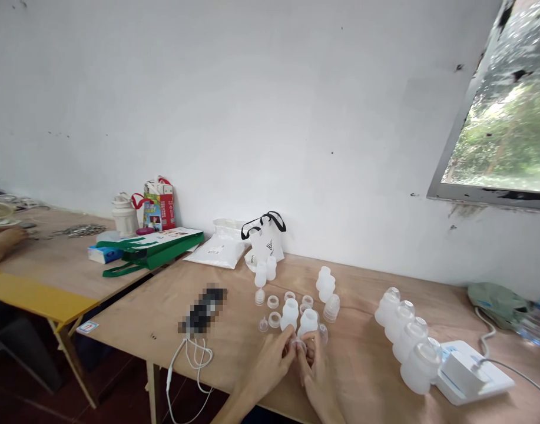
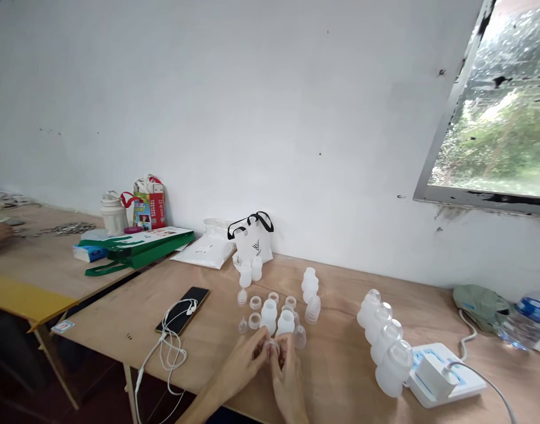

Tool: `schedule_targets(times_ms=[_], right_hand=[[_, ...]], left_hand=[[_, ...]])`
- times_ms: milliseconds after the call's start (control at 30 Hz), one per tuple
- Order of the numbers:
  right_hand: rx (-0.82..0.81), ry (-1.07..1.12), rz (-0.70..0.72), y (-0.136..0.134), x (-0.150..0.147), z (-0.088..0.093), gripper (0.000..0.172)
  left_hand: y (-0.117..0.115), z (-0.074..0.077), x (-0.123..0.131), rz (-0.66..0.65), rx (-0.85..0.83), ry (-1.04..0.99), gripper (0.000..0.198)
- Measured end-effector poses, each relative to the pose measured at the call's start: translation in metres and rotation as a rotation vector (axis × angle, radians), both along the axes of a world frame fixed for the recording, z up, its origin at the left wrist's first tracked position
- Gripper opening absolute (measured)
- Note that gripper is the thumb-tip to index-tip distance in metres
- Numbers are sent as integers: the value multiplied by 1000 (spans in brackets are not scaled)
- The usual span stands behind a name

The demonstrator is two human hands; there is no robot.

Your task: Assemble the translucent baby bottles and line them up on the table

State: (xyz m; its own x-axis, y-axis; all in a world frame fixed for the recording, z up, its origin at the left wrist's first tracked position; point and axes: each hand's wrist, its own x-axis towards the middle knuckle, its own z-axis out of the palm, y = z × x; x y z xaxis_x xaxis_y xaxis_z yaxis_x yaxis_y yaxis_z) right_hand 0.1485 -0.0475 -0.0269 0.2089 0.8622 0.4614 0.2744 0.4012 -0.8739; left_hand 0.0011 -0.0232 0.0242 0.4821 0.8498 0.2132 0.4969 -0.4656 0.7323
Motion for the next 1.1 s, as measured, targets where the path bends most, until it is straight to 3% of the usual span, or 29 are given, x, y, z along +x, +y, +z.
schedule_targets(times_ms=[233, 533, 733, 900, 1100], right_hand=[[-63, -19, 44, 2, 3, -3, 29], [-83, -5, 74, -8, -2, 15, 40], [-153, -23, 83, -8, -2, 19, 49], [-98, 4, 80, -9, -1, 20, 46], [-64, -34, 93, -10, -3, 19, 46]], left_hand=[[0, -6, -1, 56, 1, 73, 19], [8, 19, -18, -4, -79, -86, 32], [12, 11, -14, 31, 3, -61, 29], [9, 10, -11, 31, 36, -32, 27], [4, 18, -16, 69, -51, -82, 28]])
